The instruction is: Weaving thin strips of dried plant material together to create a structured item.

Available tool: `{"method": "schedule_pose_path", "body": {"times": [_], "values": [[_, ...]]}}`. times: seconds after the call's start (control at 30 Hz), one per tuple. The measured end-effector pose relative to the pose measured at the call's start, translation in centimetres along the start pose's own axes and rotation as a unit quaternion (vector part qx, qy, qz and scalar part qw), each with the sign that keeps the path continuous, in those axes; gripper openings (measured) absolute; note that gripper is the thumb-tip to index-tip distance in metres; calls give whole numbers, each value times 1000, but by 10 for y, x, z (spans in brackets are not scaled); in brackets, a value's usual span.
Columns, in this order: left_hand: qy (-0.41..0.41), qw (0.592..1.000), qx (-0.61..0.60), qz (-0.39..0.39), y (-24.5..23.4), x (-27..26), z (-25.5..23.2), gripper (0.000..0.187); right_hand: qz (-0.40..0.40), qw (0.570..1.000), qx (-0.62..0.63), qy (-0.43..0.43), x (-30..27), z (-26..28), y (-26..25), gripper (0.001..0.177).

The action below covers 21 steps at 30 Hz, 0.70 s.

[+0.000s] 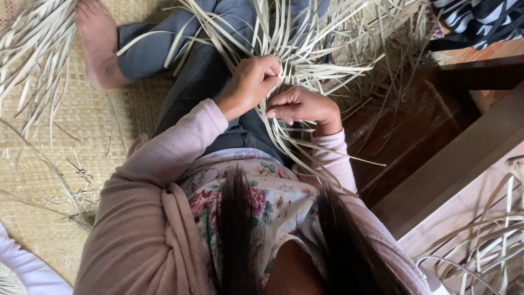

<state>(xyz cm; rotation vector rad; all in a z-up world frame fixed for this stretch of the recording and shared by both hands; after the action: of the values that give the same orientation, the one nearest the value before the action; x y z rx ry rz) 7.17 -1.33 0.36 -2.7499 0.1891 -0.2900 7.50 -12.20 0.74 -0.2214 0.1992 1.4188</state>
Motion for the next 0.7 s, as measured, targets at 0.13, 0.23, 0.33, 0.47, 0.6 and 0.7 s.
{"method": "schedule_pose_path", "body": {"times": [0.13,0.23,0.33,0.47,0.6,0.7], "values": [[0,996,-85,-2,-6,8,16,14,-2,997,9,-75,-13,10,0,15],[14,997,-79,14,-13,12,16,14,-278,953,19,-115,-33,32,-18,5],[38,994,-105,11,-21,13,8,18,-326,928,-104,-148,-29,60,-11,12],[60,975,-213,29,-29,22,0,18,-10,998,-14,-55,10,24,20,54],[100,955,-271,65,-43,31,-18,24,51,972,205,-102,15,-10,8,110],[102,934,-334,72,-41,29,-13,16,-13,856,471,-211,8,-51,-15,123]]}}
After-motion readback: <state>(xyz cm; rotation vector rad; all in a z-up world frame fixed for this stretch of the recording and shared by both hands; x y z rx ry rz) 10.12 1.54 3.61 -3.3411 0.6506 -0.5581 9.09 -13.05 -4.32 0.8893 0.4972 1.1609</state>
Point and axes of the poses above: each hand's wrist, its own x-axis towards the middle knuckle, its own y-axis out of the palm, z = x × y, the point moved 5 cm from there along x, towards the middle knuckle, and after that the axes turned 5 degrees about z, right-handed, at the moved point
